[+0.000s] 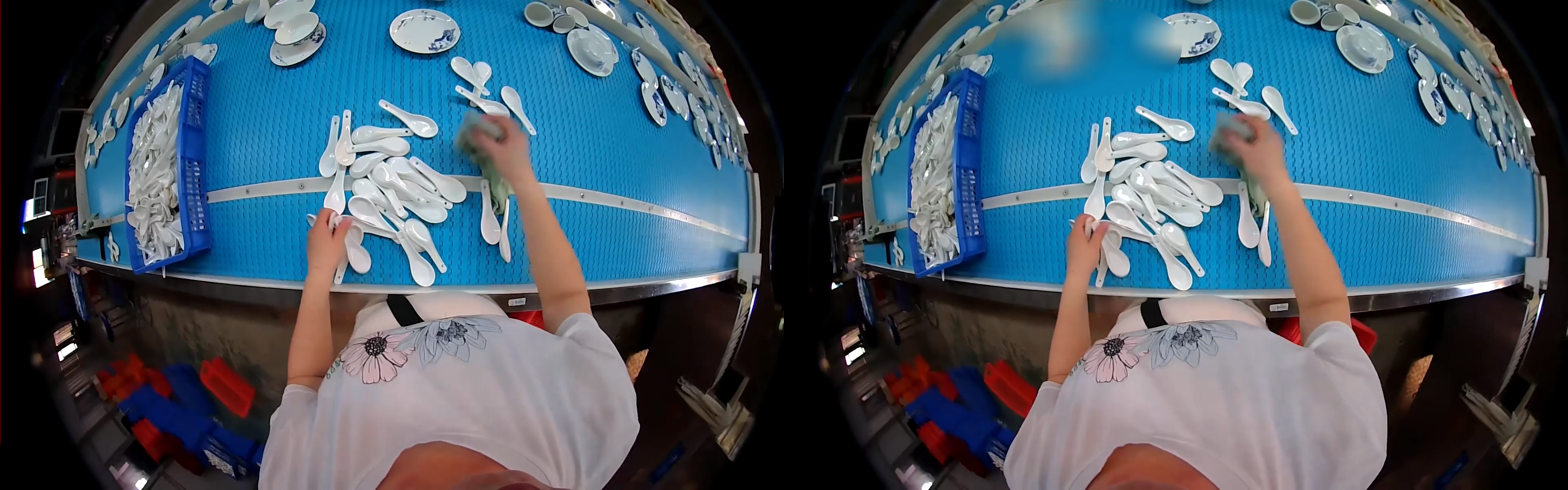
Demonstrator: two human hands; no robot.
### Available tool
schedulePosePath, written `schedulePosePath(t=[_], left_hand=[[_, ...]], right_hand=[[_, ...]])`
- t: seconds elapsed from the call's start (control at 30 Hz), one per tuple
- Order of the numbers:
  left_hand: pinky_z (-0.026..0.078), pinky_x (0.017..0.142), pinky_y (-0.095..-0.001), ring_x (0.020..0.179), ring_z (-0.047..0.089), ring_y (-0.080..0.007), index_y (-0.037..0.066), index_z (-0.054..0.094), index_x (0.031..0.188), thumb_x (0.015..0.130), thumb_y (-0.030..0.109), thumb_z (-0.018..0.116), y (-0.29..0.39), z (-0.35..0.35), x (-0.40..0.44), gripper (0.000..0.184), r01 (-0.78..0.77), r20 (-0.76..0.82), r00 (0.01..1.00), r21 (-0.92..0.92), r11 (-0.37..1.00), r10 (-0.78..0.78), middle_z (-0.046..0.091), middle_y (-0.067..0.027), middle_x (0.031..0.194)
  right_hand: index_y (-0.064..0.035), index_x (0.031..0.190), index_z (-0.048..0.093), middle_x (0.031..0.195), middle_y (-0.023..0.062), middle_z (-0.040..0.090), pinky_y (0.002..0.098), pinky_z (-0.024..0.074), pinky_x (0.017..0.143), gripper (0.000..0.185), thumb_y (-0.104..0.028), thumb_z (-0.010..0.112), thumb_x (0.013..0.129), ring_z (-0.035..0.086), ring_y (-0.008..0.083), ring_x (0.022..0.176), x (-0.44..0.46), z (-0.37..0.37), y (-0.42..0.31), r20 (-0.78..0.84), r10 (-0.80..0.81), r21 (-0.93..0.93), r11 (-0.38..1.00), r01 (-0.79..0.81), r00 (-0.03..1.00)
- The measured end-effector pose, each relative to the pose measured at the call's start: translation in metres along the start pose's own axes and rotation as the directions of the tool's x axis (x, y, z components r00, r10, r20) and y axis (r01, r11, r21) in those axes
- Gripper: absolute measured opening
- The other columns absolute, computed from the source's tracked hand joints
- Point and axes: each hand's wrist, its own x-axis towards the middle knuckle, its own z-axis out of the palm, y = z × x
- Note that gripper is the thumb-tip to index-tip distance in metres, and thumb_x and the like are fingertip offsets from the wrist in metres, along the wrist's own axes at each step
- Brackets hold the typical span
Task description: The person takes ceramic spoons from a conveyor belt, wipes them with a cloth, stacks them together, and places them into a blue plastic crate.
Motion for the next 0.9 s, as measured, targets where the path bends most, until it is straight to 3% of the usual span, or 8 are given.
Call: schedulePosePath(t=[0.07,0.13,0.23,0.3,0.33,0.63,0.7,0.9], left_hand=[[0.041,0.057,-0.0306,0.063,0.051,-0.0194,0.002,0.05,0.085,0.079,0.023,0.06,-0.014,0.003,0.003,0.024,0.016,-0.128,0.99,-0.266,0.964,-0.052,0.052,-0.0088,0.072],[0.04,0.055,-0.0268,0.059,0.048,-0.0138,0.003,0.05,0.084,0.081,0.022,0.059,0.003,-0.005,0.001,0.022,0.079,-0.094,0.988,-0.355,0.931,-0.119,0.05,-0.0044,0.067],[0.04,0.049,-0.0217,0.057,0.047,-0.0079,0.005,0.049,0.087,0.082,0.023,0.058,0.011,-0.002,-0.001,0.02,0.129,-0.048,0.971,-0.721,0.681,-0.236,0.05,-0.0012,0.068],[0.04,0.048,-0.0222,0.055,0.046,-0.0084,0.005,0.05,0.09,0.082,0.024,0.057,0.012,0.001,-0.002,0.021,0.308,0.202,0.937,-0.862,0.403,-0.286,0.048,0.0,0.066],[0.04,0.048,-0.0222,0.055,0.046,-0.0084,0.005,0.05,0.09,0.082,0.024,0.057,0.017,0.004,-0.001,0.021,0.31,0.201,0.935,-0.862,0.401,-0.291,0.048,0.0,0.066],[0.041,0.049,-0.0247,0.057,0.048,-0.0098,0.0,0.054,0.097,0.078,0.031,0.06,0.088,0.074,0.09,0.037,0.243,0.331,0.944,-0.654,0.716,-0.018,0.05,-0.0021,0.069],[0.047,0.058,-0.0325,0.069,0.06,-0.0256,-0.003,0.056,0.093,0.073,0.036,0.062,0.089,0.093,0.111,0.045,0.098,0.302,0.953,-0.364,0.926,0.018,0.06,-0.0166,0.082],[0.047,0.064,-0.0365,0.073,0.06,-0.0284,0.003,0.059,0.087,0.071,0.033,0.06,0.116,0.085,0.107,0.034,-0.075,0.399,0.915,0.037,0.996,0.054,0.062,-0.0155,0.074]], right_hand=[[-0.0086,0.1,0.058,0.092,0.0065,0.06,0.0272,0.0471,0.069,0.032,-0.02,0.066,0.071,0.059,0.0181,0.082,0.022,-0.011,0.007,-0.128,-0.136,-0.034,0.991,0.133,0.982],[-0.0126,0.099,0.06,0.096,0.0077,0.059,0.0367,0.0472,0.07,0.031,-0.017,0.065,0.069,0.058,0.0261,0.084,0.043,-0.012,0.02,-0.015,-0.306,-0.489,0.833,0.259,0.952],[-0.0163,0.097,0.061,0.095,0.0048,0.058,0.0375,0.0472,0.068,0.03,-0.016,0.065,0.067,0.057,0.0254,0.083,0.048,0.012,0.041,0.106,-0.334,-0.693,0.65,0.31,0.936],[-0.0173,0.096,0.061,0.096,0.0038,0.058,0.0371,0.0473,0.068,0.03,-0.015,0.064,0.066,0.057,0.0245,0.084,0.035,0.023,0.037,0.145,-0.298,-0.661,0.68,0.317,0.943],[-0.0183,0.095,0.061,0.096,0.0027,0.058,0.0367,0.0473,0.067,0.031,-0.014,0.064,0.065,0.057,0.0236,0.084,0.023,0.028,0.025,0.178,-0.265,-0.634,0.706,0.317,0.948],[-0.0147,0.094,0.06,0.094,0.0023,0.058,0.0375,0.0443,0.071,0.034,-0.012,0.065,0.061,0.054,0.0248,0.082,-0.063,0.049,0.004,0.267,-0.229,-0.508,0.792,0.339,0.936],[-0.0142,0.094,0.059,0.093,0.0024,0.058,0.037,0.0439,0.072,0.033,-0.012,0.065,0.061,0.054,0.0246,0.082,-0.073,0.045,0.004,0.273,-0.197,-0.462,0.832,0.308,0.942],[-0.0141,0.094,0.059,0.093,0.0022,0.058,0.0365,0.0444,0.071,0.031,-0.01,0.063,0.063,0.054,0.026,0.082,-0.085,0.038,0.015,0.236,-0.295,-0.412,0.833,0.37,0.926]])
